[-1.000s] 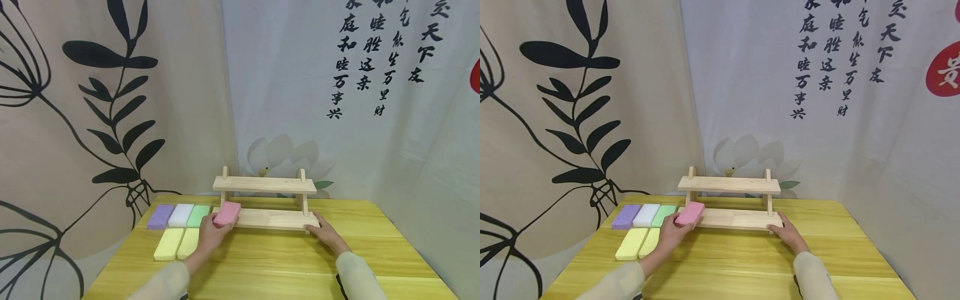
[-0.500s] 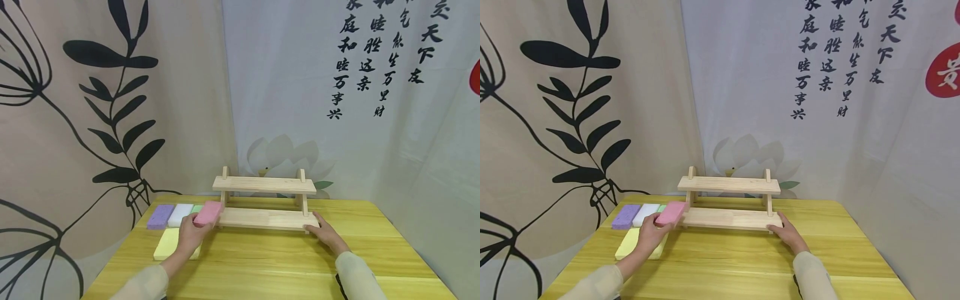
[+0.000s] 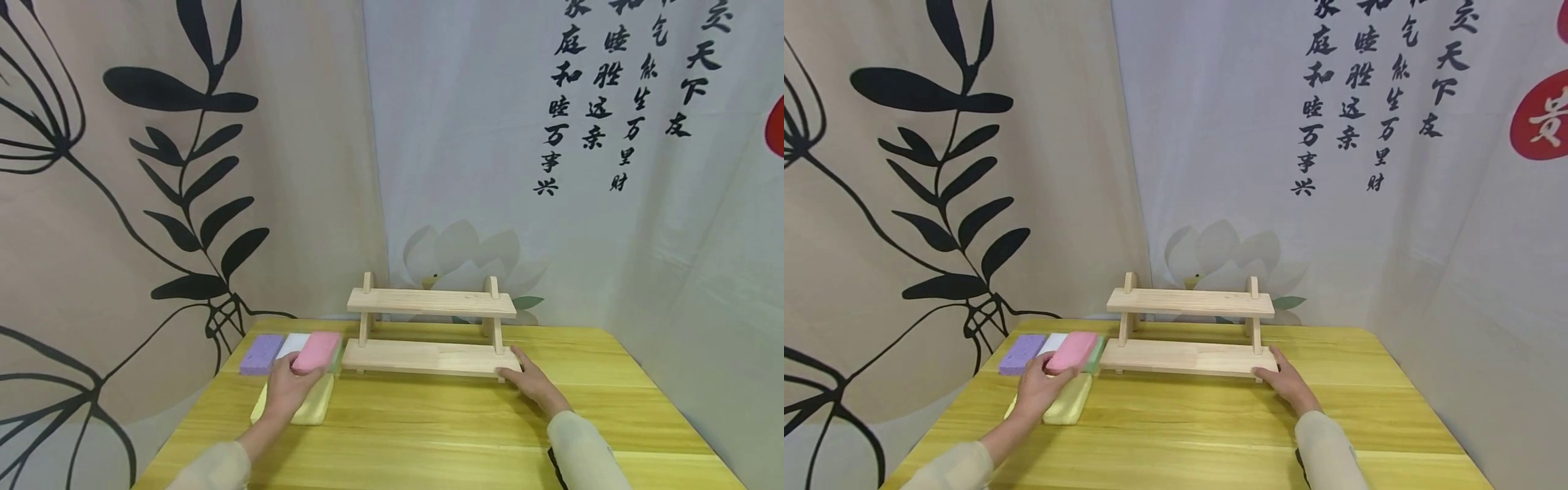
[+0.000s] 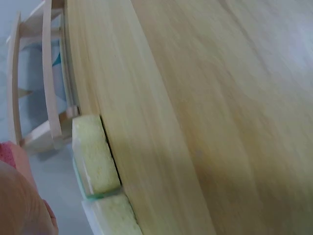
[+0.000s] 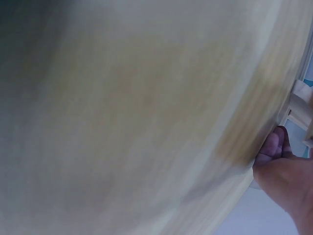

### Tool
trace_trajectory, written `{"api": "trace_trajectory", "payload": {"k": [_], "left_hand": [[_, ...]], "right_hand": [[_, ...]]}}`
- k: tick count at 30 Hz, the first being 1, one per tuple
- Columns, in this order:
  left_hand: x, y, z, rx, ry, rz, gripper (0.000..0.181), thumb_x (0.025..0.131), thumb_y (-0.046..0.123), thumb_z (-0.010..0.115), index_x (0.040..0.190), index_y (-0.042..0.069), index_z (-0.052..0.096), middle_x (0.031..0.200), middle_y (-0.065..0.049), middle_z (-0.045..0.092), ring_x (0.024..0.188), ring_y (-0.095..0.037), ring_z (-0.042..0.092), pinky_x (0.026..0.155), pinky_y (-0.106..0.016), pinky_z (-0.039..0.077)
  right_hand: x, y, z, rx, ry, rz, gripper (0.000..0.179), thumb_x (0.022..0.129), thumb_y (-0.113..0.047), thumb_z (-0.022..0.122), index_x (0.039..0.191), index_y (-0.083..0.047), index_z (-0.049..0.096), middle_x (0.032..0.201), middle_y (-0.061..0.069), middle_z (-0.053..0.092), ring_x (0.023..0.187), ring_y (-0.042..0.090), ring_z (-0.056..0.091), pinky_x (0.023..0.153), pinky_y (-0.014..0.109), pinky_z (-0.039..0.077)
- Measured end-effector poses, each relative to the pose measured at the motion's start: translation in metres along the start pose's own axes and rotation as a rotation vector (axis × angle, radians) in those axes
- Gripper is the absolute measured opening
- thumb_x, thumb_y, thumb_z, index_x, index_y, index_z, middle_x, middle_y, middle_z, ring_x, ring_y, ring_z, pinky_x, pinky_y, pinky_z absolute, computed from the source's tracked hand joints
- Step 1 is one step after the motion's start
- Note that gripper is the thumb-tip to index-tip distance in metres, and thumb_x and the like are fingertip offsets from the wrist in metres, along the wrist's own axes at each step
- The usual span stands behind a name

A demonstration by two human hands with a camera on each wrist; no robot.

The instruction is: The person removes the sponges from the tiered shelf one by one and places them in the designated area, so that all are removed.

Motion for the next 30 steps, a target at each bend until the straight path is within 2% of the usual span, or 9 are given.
{"api": "trace_trajectory", "payload": {"k": [4, 8, 15, 21, 27, 30], "left_hand": [[0.001, -0.01, -0.011, 0.025, 0.017, -0.01, 0.07, 0.083, 0.028, 0.079, 0.132, -0.013, 0.048, 0.117, -0.027, 0.054, 0.102, -0.035, 0.055, 0.083, -0.042, 0.047], [0.003, -0.02, -0.024, 0.032, 0.031, -0.016, 0.072, 0.084, 0.025, 0.078, 0.134, -0.015, 0.045, 0.122, -0.031, 0.053, 0.109, -0.04, 0.053, 0.092, -0.049, 0.046], [0.003, -0.034, -0.048, 0.025, 0.042, -0.039, 0.076, 0.085, 0.026, 0.076, 0.136, -0.019, 0.041, 0.129, -0.036, 0.047, 0.117, -0.045, 0.047, 0.099, -0.056, 0.041], [0.002, -0.051, -0.067, 0.044, 0.029, -0.071, 0.083, 0.088, 0.03, 0.074, 0.141, -0.019, 0.034, 0.133, -0.036, 0.042, 0.117, -0.046, 0.046, 0.099, -0.057, 0.041], [0.003, -0.068, -0.085, 0.09, 0.039, -0.099, 0.083, 0.088, 0.033, 0.074, 0.141, -0.018, 0.035, 0.132, -0.038, 0.046, 0.12, -0.049, 0.046, 0.103, -0.059, 0.038], [0.003, -0.075, -0.091, 0.1, 0.028, -0.13, 0.086, 0.088, 0.035, 0.073, 0.143, -0.017, 0.031, 0.133, -0.038, 0.043, 0.122, -0.05, 0.044, 0.105, -0.061, 0.035]], "right_hand": [[0.005, 0.006, 0.0, 0.018, 0.0, -0.012, 0.1, 0.091, -0.051, 0.066, 0.16, -0.01, 0.005, 0.157, 0.034, 0.014, 0.142, 0.052, 0.018, 0.112, 0.065, 0.019], [0.01, 0.012, 0.0, 0.031, -0.009, -0.012, 0.104, 0.088, -0.054, 0.067, 0.16, -0.013, 0.005, 0.157, 0.034, 0.013, 0.142, 0.052, 0.018, 0.111, 0.065, 0.02], [0.003, 0.004, 0.0, 0.023, -0.015, 0.012, 0.099, 0.092, -0.049, 0.065, 0.16, -0.012, 0.004, 0.159, 0.032, 0.009, 0.143, 0.051, 0.013, 0.113, 0.065, 0.016], [-0.003, 0.001, 0.001, 0.009, -0.011, 0.017, 0.095, 0.095, -0.044, 0.064, 0.16, -0.009, 0.004, 0.159, 0.033, 0.007, 0.143, 0.052, 0.011, 0.112, 0.066, 0.015], [-0.004, 0.0, 0.001, 0.002, 0.001, -0.001, 0.097, 0.093, -0.048, 0.064, 0.159, -0.008, 0.004, 0.157, 0.035, 0.009, 0.141, 0.054, 0.014, 0.111, 0.067, 0.017], [-0.004, 0.001, 0.001, 0.003, -0.004, -0.011, 0.1, 0.092, -0.051, 0.064, 0.159, -0.008, 0.003, 0.156, 0.036, 0.009, 0.141, 0.056, 0.013, 0.111, 0.068, 0.016]]}}
Point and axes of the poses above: each hand's wrist, its own x-axis towards the middle knuckle, its own z-axis out of the palm, y = z × x, the point moved 5 cm from there along x, towards the middle knuckle
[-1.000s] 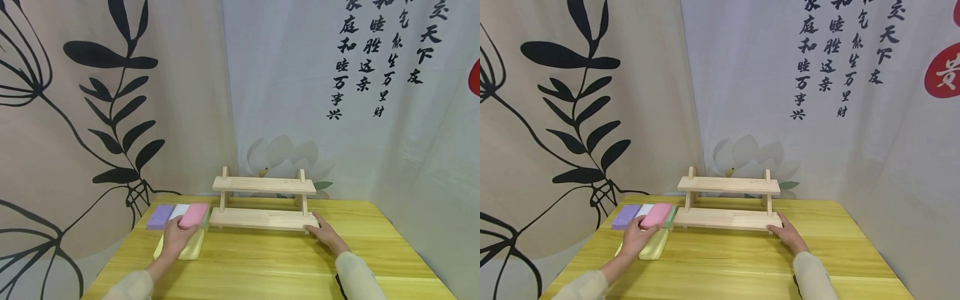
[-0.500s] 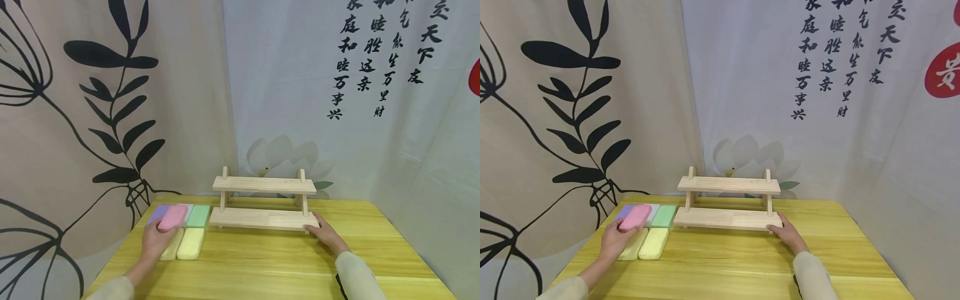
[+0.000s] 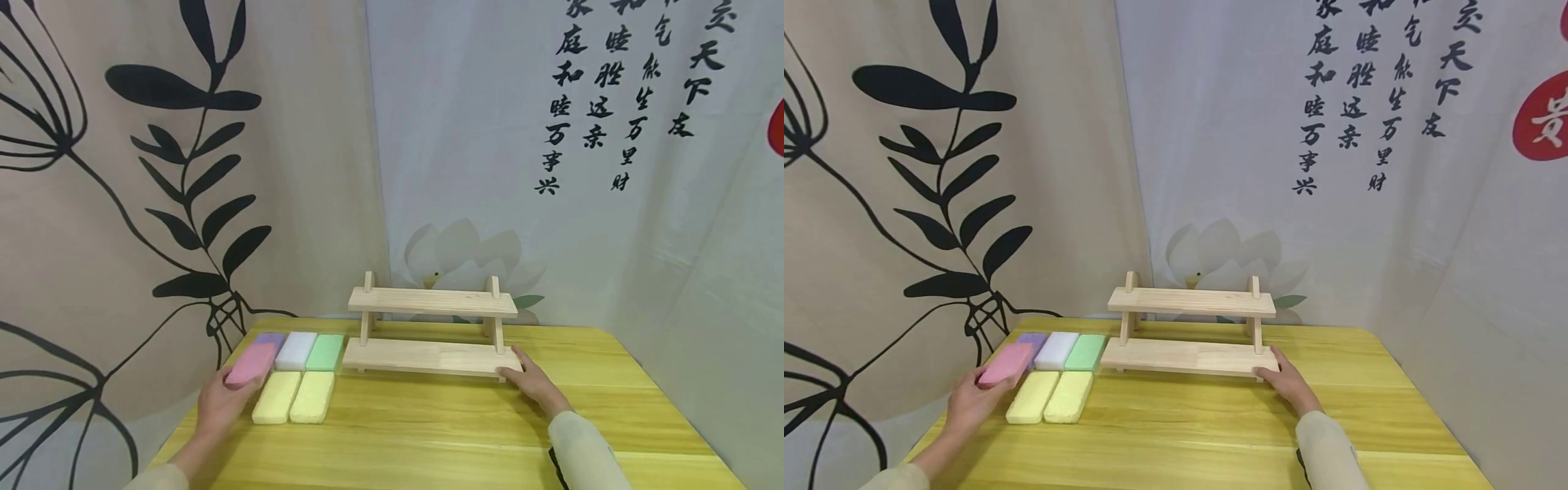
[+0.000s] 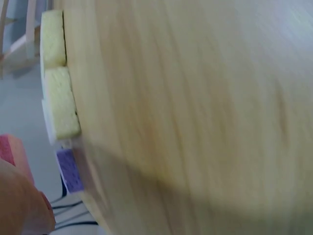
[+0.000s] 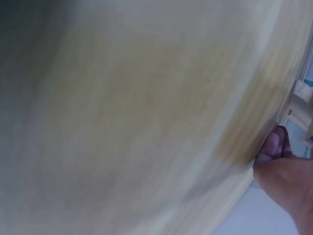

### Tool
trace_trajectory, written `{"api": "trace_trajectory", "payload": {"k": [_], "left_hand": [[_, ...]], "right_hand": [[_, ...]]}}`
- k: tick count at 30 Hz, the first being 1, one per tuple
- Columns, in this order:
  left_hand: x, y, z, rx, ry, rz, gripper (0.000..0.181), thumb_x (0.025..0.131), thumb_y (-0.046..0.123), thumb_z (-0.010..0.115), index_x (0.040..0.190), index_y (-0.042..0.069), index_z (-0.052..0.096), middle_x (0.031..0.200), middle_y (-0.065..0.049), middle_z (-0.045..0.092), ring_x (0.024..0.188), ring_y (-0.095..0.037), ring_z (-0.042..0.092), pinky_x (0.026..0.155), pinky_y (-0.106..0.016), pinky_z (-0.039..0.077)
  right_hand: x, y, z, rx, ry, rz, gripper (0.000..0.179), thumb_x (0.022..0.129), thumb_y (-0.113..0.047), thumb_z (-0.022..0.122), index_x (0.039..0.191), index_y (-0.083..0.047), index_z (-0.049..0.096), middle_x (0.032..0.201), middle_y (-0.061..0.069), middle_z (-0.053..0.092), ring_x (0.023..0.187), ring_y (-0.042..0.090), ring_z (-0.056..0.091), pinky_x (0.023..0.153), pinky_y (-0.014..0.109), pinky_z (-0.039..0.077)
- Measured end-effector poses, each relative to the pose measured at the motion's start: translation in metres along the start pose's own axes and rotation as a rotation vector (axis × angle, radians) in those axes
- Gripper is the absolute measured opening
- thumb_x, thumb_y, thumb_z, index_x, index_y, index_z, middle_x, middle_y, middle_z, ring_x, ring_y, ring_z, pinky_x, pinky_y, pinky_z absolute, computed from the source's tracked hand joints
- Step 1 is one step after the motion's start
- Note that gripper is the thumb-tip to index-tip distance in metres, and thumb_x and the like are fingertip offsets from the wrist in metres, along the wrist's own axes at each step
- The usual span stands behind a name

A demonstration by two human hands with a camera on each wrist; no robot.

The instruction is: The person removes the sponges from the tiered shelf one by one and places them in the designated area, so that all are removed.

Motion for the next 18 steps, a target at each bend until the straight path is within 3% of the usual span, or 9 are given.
{"api": "trace_trajectory", "payload": {"k": [5, 18], "left_hand": [[0.0, -0.012, -0.007, 0.004, 0.002, -0.024, 0.088, 0.087, 0.034, 0.074, 0.144, -0.017, 0.03, 0.133, -0.037, 0.041, 0.121, -0.05, 0.043, 0.104, -0.063, 0.034], [-0.003, -0.034, -0.014, 0.057, 0.022, -0.011, 0.075, 0.085, 0.028, 0.075, 0.135, -0.017, 0.042, 0.125, -0.038, 0.05, 0.114, -0.048, 0.049, 0.098, -0.062, 0.038]], "right_hand": [[0.003, 0.006, 0.0, 0.009, -0.007, -0.014, 0.103, 0.09, -0.054, 0.065, 0.159, -0.009, 0.004, 0.157, 0.036, 0.009, 0.141, 0.056, 0.012, 0.11, 0.069, 0.016], [0.003, 0.004, 0.0, 0.01, 0.002, 0.007, 0.102, 0.09, -0.053, 0.065, 0.16, -0.011, 0.004, 0.158, 0.034, 0.011, 0.142, 0.053, 0.014, 0.112, 0.065, 0.016]]}}
Point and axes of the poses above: each hand's wrist, its own x-axis towards the middle knuckle, its own z-axis out of the palm, y = z × x, the point moved 5 cm from there along x, towards the middle knuckle
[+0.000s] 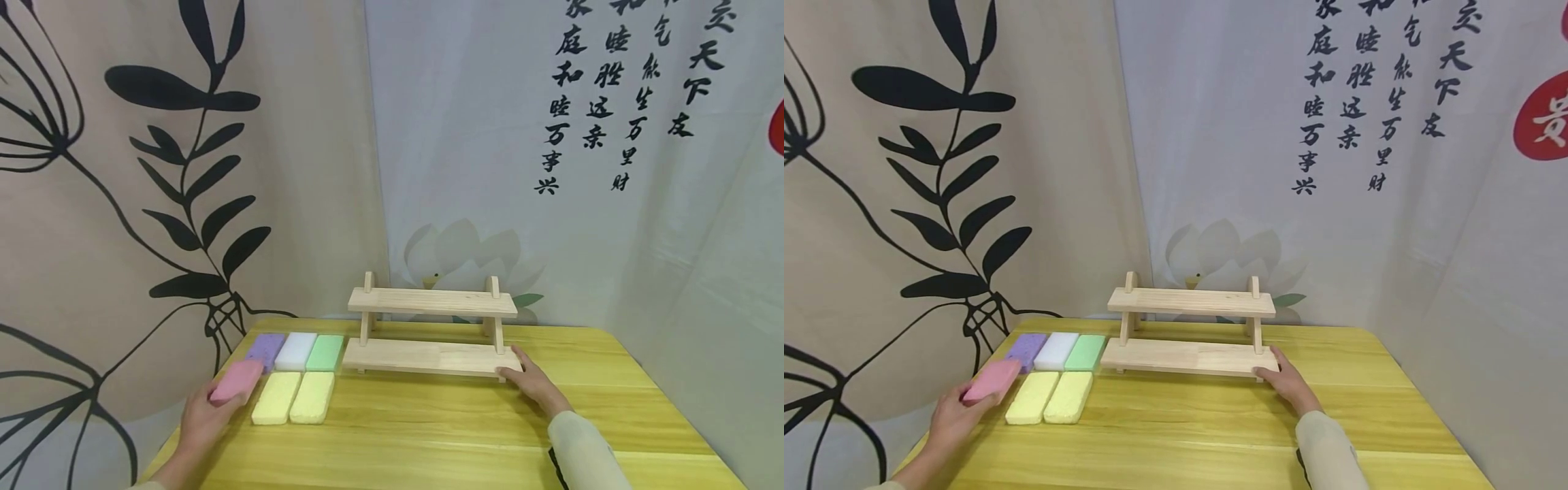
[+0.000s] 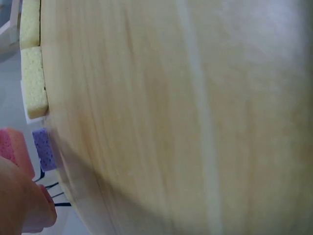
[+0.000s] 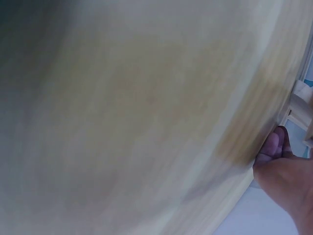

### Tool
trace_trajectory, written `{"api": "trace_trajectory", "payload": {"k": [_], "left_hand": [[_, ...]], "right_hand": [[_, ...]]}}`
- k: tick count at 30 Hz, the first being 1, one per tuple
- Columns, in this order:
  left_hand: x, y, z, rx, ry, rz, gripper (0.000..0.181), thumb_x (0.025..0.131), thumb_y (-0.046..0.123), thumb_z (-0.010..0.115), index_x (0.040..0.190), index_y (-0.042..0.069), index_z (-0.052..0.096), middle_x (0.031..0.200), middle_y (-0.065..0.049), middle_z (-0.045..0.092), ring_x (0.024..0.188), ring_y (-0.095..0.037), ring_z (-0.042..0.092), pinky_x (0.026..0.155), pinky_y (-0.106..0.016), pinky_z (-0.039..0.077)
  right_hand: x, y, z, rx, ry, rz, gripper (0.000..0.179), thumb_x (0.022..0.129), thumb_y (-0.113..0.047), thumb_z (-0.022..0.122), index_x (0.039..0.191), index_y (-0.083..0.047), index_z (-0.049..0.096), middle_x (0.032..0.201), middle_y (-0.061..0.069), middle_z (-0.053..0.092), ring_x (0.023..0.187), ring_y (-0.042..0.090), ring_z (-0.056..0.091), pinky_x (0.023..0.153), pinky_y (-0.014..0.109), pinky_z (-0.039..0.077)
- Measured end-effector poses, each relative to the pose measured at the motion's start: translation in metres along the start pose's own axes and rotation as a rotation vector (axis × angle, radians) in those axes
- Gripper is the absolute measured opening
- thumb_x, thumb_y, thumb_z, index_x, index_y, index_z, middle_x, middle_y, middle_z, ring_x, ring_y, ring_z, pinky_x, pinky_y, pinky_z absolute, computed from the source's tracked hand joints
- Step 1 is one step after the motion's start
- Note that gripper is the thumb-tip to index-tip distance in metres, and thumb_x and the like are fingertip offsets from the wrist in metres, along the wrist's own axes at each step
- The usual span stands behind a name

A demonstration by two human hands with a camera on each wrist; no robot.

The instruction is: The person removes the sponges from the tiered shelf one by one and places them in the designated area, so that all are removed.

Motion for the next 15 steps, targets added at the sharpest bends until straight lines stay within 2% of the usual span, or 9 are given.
{"api": "trace_trajectory", "payload": {"k": [4, 7, 12, 15], "left_hand": [[0.0, -0.003, 0.0, 0.009, 0.002, 0.006, 0.068, 0.084, 0.028, 0.075, 0.127, -0.017, 0.049, 0.12, -0.038, 0.056, 0.108, -0.046, 0.055, 0.093, -0.058, 0.042], [0.0, -0.006, 0.001, 0.0, -0.011, -0.003, 0.069, 0.084, 0.028, 0.075, 0.127, -0.018, 0.048, 0.12, -0.039, 0.055, 0.107, -0.046, 0.055, 0.094, -0.057, 0.043], [0.0, -0.008, 0.002, -0.002, -0.043, -0.023, 0.077, 0.086, 0.031, 0.073, 0.134, -0.021, 0.04, 0.127, -0.042, 0.049, 0.114, -0.05, 0.051, 0.1, -0.06, 0.039], [0.0, -0.008, 0.002, 0.016, -0.066, -0.034, 0.081, 0.087, 0.033, 0.072, 0.134, -0.022, 0.038, 0.128, -0.044, 0.047, 0.115, -0.052, 0.049, 0.101, -0.061, 0.038]], "right_hand": [[0.007, 0.01, -0.002, 0.03, -0.014, 0.017, 0.105, 0.087, -0.055, 0.068, 0.161, -0.015, 0.004, 0.161, 0.029, 0.006, 0.145, 0.05, 0.009, 0.113, 0.065, 0.014], [0.01, 0.013, -0.002, 0.029, -0.027, 0.009, 0.11, 0.084, -0.057, 0.07, 0.161, -0.016, 0.004, 0.161, 0.029, 0.005, 0.144, 0.052, 0.008, 0.112, 0.068, 0.014], [0.016, 0.017, -0.003, 0.037, -0.041, 0.029, 0.125, 0.072, -0.064, 0.076, 0.16, -0.015, 0.002, 0.16, 0.03, 0.004, 0.144, 0.053, 0.007, 0.111, 0.07, 0.011], [0.015, 0.015, -0.003, 0.027, -0.037, 0.032, 0.125, 0.072, -0.067, 0.074, 0.16, -0.014, 0.002, 0.16, 0.03, 0.004, 0.143, 0.053, 0.008, 0.11, 0.07, 0.012]]}}
Point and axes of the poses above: each hand's wrist, its own x-axis towards the middle knuckle, its own z-axis out of the palm, y = z × x, the point moved 5 cm from there along x, towards the middle knuckle
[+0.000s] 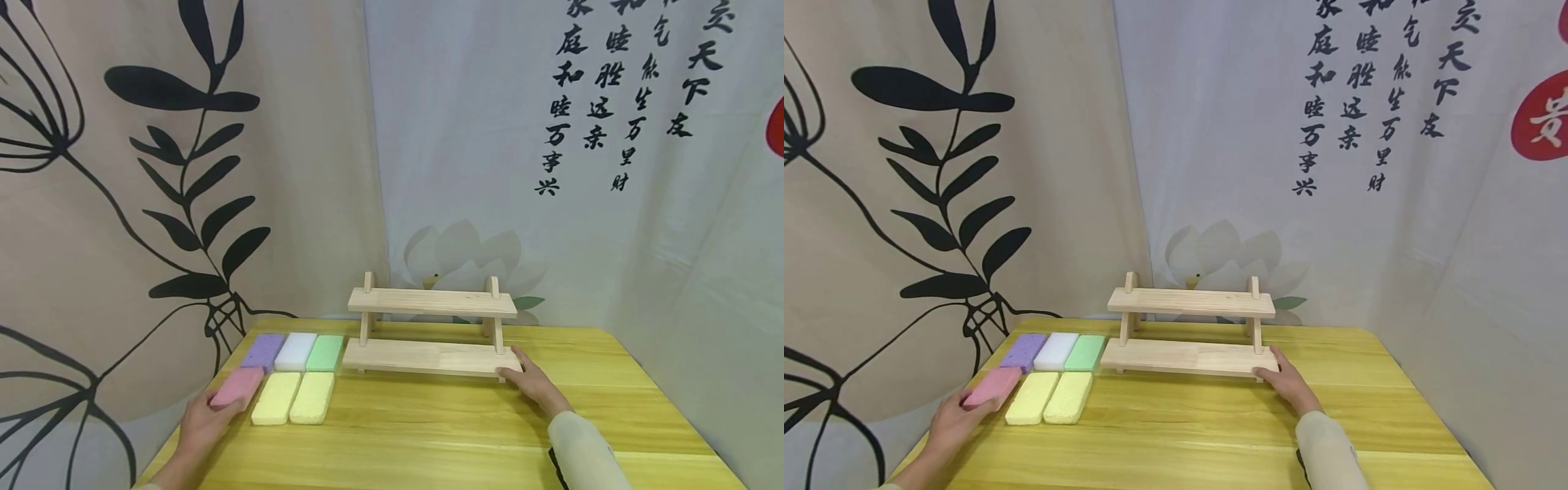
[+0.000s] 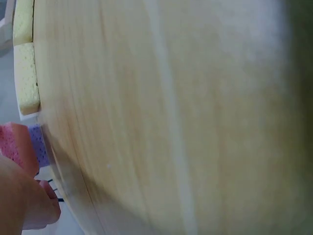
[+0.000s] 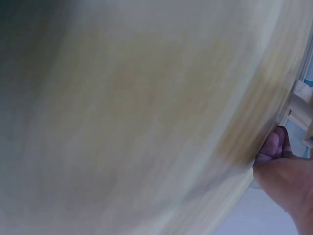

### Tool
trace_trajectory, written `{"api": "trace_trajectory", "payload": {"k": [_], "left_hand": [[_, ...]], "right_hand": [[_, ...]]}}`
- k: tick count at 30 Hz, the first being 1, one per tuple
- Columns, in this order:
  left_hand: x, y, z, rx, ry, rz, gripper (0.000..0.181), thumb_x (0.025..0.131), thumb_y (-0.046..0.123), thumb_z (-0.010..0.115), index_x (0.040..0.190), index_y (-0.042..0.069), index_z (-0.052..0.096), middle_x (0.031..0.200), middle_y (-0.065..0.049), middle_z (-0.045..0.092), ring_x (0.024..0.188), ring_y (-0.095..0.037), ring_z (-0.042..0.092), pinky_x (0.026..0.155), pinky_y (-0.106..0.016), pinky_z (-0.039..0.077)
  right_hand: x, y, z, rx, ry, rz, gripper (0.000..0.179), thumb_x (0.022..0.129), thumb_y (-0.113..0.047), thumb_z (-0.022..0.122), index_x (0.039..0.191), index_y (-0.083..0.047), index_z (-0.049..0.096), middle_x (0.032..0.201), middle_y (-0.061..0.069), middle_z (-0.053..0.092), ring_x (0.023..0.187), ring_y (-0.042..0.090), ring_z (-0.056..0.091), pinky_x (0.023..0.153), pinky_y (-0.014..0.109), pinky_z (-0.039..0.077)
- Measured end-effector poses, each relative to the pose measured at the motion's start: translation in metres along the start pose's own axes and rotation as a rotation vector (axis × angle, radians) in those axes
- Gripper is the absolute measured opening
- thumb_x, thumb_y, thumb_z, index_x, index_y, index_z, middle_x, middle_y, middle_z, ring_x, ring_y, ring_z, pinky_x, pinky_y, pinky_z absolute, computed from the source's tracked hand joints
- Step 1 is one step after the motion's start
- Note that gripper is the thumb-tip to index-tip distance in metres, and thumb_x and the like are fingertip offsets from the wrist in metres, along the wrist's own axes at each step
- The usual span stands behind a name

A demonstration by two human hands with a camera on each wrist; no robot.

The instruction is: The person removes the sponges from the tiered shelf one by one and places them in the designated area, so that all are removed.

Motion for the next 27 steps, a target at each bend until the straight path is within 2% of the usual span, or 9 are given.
{"api": "trace_trajectory", "payload": {"k": [2, 5, 9, 15, 20, 23, 27], "left_hand": [[-0.001, 0.001, 0.0, 0.009, -0.012, 0.001, 0.081, 0.086, 0.034, 0.072, 0.134, -0.023, 0.038, 0.127, -0.044, 0.047, 0.114, -0.053, 0.05, 0.101, -0.061, 0.038], [-0.001, 0.001, -0.001, 0.021, -0.021, 0.011, 0.079, 0.086, 0.033, 0.072, 0.132, -0.023, 0.041, 0.125, -0.044, 0.049, 0.112, -0.053, 0.051, 0.099, -0.061, 0.039], [-0.001, 0.0, 0.0, 0.025, -0.029, 0.023, 0.075, 0.086, 0.031, 0.071, 0.13, -0.022, 0.043, 0.124, -0.043, 0.051, 0.11, -0.051, 0.053, 0.097, -0.06, 0.041], [0.001, -0.003, 0.002, 0.037, -0.061, 0.009, 0.079, 0.087, 0.035, 0.07, 0.133, -0.022, 0.04, 0.127, -0.044, 0.048, 0.112, -0.052, 0.052, 0.098, -0.061, 0.041], [0.0, -0.005, 0.003, 0.043, -0.054, 0.024, 0.077, 0.087, 0.034, 0.071, 0.132, -0.022, 0.043, 0.124, -0.042, 0.052, 0.11, -0.051, 0.054, 0.096, -0.06, 0.042], [-0.001, -0.005, 0.002, 0.038, -0.045, 0.03, 0.076, 0.088, 0.034, 0.07, 0.133, -0.021, 0.043, 0.124, -0.042, 0.052, 0.11, -0.05, 0.054, 0.096, -0.059, 0.043], [-0.003, -0.004, 0.001, 0.015, -0.044, 0.017, 0.081, 0.091, 0.037, 0.067, 0.138, -0.021, 0.036, 0.125, -0.042, 0.05, 0.112, -0.05, 0.052, 0.097, -0.059, 0.042]], "right_hand": [[-0.003, -0.002, 0.001, -0.004, 0.004, -0.003, 0.123, 0.075, -0.068, 0.071, 0.16, -0.013, 0.002, 0.16, 0.03, 0.004, 0.144, 0.052, 0.007, 0.111, 0.069, 0.012], [-0.009, -0.009, 0.003, -0.01, 0.018, -0.008, 0.109, 0.085, -0.059, 0.067, 0.16, -0.012, 0.003, 0.16, 0.029, 0.005, 0.144, 0.051, 0.008, 0.113, 0.067, 0.012], [-0.017, -0.018, 0.005, -0.021, 0.027, -0.028, 0.102, 0.091, -0.051, 0.065, 0.159, -0.008, 0.004, 0.159, 0.032, 0.006, 0.143, 0.053, 0.01, 0.112, 0.067, 0.014], [-0.011, -0.011, 0.004, -0.001, 0.032, -0.035, 0.104, 0.088, -0.053, 0.068, 0.16, -0.012, 0.006, 0.159, 0.032, 0.008, 0.143, 0.051, 0.012, 0.113, 0.065, 0.016], [-0.002, -0.003, 0.002, 0.01, 0.021, -0.02, 0.111, 0.084, -0.058, 0.069, 0.16, -0.012, 0.004, 0.159, 0.031, 0.008, 0.144, 0.051, 0.013, 0.113, 0.065, 0.016], [-0.005, -0.007, 0.003, 0.001, 0.019, -0.017, 0.11, 0.085, -0.059, 0.068, 0.16, -0.011, 0.003, 0.159, 0.032, 0.007, 0.143, 0.052, 0.012, 0.113, 0.065, 0.015], [-0.014, -0.016, 0.005, -0.007, 0.022, -0.029, 0.105, 0.088, -0.055, 0.067, 0.16, -0.01, 0.004, 0.158, 0.033, 0.006, 0.143, 0.053, 0.011, 0.113, 0.065, 0.015]]}}
Point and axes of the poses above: each hand's wrist, its own x-axis towards the middle knuckle, its own z-axis out of the palm, y = z × x, the point moved 5 cm from there along x, towards the middle knuckle
